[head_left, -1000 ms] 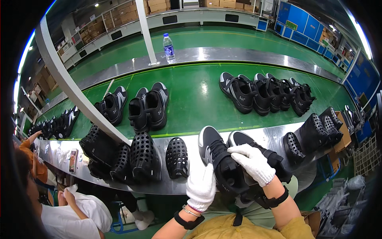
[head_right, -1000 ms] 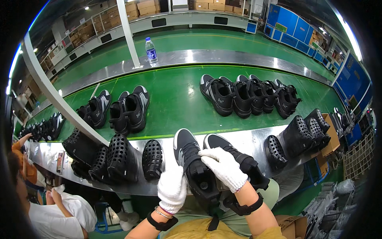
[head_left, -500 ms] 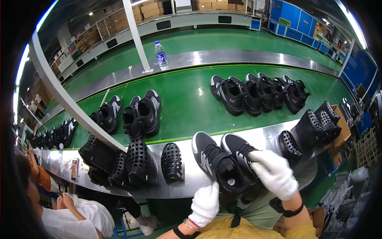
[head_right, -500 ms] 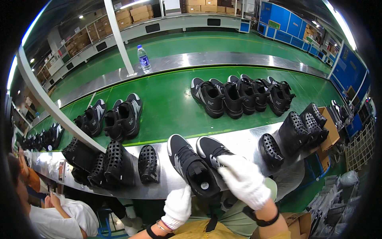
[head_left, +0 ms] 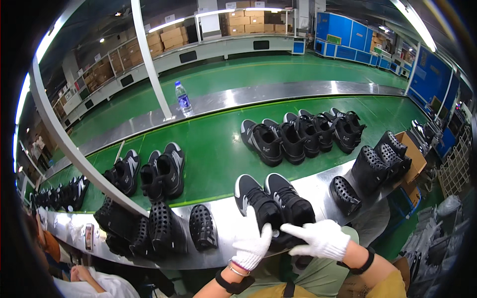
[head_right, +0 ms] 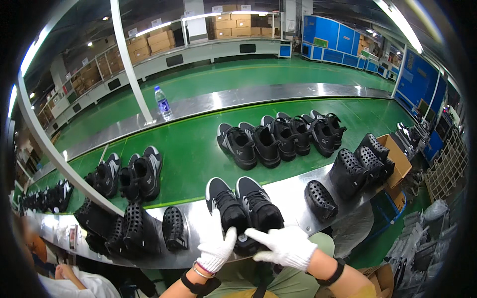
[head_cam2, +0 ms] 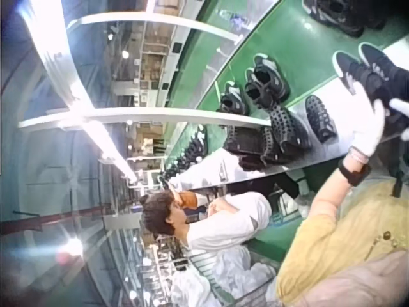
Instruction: Inspecting and organizing black shoes on a factory production line before moving to a storage area.
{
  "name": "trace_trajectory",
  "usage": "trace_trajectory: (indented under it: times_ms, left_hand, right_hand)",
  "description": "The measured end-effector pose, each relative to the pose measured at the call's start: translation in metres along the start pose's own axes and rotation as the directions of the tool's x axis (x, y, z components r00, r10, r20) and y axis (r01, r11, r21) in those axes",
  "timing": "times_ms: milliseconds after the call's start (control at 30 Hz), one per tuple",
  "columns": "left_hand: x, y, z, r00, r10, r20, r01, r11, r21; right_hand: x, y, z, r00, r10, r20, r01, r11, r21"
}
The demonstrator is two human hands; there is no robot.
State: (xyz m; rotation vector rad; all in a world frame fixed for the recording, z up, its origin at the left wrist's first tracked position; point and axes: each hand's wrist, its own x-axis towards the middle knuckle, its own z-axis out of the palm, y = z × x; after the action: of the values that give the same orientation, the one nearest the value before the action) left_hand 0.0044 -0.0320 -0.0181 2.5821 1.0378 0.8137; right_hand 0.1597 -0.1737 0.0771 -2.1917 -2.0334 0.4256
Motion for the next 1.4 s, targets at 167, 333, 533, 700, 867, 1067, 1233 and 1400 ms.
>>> trace_trajectory:
  times_ms: [167, 333, 533, 700, 867, 1067, 1233, 1400]
  left_hand:
    - [-0.028, -0.034, 0.009, 0.963, -0.27, -0.013, 0.217, 0.803, -0.555]
    - [-0.065, -0.054, 0.006, 0.975, -0.161, -0.153, 0.111, 0.95, -0.291]
    - [-0.068, -0.058, 0.01, 0.978, -0.055, -0.201, 0.004, 0.969, -0.247]
    - [-0.065, -0.058, 0.008, 0.984, -0.022, -0.176, -0.015, 0.978, -0.21]
    - [-0.065, -0.056, 0.008, 0.997, -0.038, -0.072, 0.022, 0.978, -0.21]
    - [-0.063, -0.053, 0.009, 0.994, -0.005, -0.112, -0.021, 0.973, -0.228]
    - [-0.063, -0.052, 0.01, 0.991, 0.015, -0.131, -0.04, 0.982, -0.187]
    - [-0.054, -0.049, 0.008, 0.989, 0.046, -0.138, -0.071, 0.98, -0.186]
  right_hand:
    - [0.081, -0.003, 0.012, 0.954, -0.29, 0.081, 0.294, 0.955, -0.038]
    - [0.192, -0.007, 0.007, 0.952, -0.294, -0.081, 0.291, 0.955, -0.052]
    - [0.289, 0.002, 0.01, 0.961, -0.173, -0.216, 0.2, 0.974, 0.111]
    - [0.252, 0.088, -0.032, 0.851, 0.046, -0.523, -0.106, 0.991, -0.085]
    - [0.206, 0.16, -0.05, 0.879, 0.371, -0.301, -0.384, 0.923, 0.016]
    - [0.263, 0.146, -0.021, 0.922, 0.305, -0.237, -0.276, 0.95, 0.149]
    - [0.251, 0.094, -0.03, 0.915, 0.334, -0.226, -0.357, 0.932, -0.067]
    - [0.155, 0.051, -0.041, 0.967, 0.231, -0.107, -0.234, 0.972, -0.015]
